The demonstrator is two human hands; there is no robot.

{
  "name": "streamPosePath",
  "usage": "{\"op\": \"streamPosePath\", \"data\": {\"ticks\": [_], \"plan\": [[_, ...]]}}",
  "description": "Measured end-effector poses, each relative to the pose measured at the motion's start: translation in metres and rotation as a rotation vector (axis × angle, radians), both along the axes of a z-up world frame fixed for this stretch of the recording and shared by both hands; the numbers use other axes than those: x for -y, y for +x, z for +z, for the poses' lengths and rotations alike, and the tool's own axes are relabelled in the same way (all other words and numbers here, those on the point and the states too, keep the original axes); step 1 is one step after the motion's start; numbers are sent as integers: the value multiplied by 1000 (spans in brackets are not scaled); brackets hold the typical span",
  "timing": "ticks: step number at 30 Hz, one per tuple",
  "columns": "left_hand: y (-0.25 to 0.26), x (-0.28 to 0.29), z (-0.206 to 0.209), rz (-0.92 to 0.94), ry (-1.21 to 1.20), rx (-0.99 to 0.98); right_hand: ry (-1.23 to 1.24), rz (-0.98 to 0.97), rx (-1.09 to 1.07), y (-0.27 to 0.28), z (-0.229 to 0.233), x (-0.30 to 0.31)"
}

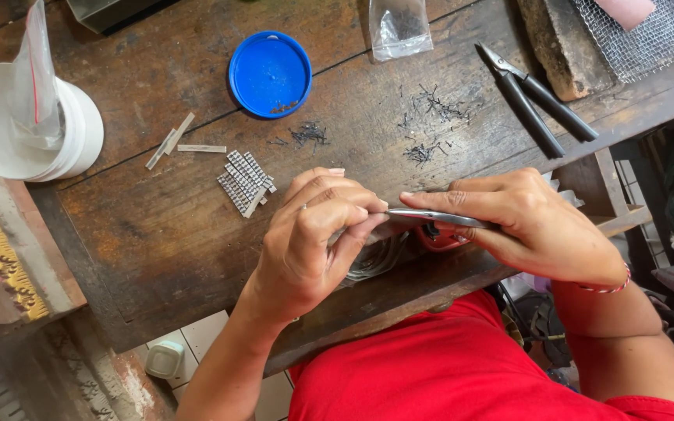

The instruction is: Refining and shaping small metal jewelry components using pliers on a wooden workbench.

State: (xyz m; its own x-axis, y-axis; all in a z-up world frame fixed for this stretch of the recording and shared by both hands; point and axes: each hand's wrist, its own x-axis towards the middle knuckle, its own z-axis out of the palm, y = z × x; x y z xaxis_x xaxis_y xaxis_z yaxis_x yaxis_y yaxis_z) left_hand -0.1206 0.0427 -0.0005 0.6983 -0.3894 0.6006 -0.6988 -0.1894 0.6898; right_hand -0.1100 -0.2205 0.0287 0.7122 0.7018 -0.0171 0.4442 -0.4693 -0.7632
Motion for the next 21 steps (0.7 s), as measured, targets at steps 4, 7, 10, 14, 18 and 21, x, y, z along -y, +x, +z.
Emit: {"op": "streamPosePath", "data": {"ticks": [4,7,10,14,18,21], "plan": [[-2,-3,0,-13,18,16,21,26,-36,3,1,1],[-2,-4,1,-59,16,5,25,56,-73,5,1,1],[-2,-3,1,-89,1,-6,86,74,-140,7,-1,0],[-1,-4,0,-97,-8,-13,134,102,-171,10,-4,-1],[-1,-4,-2,-111,-7,-31,138,96,-194,11,-5,-1],[-1,-3,-3,-64,-1,-25,131,13,-123,6,-5,-3]]}}
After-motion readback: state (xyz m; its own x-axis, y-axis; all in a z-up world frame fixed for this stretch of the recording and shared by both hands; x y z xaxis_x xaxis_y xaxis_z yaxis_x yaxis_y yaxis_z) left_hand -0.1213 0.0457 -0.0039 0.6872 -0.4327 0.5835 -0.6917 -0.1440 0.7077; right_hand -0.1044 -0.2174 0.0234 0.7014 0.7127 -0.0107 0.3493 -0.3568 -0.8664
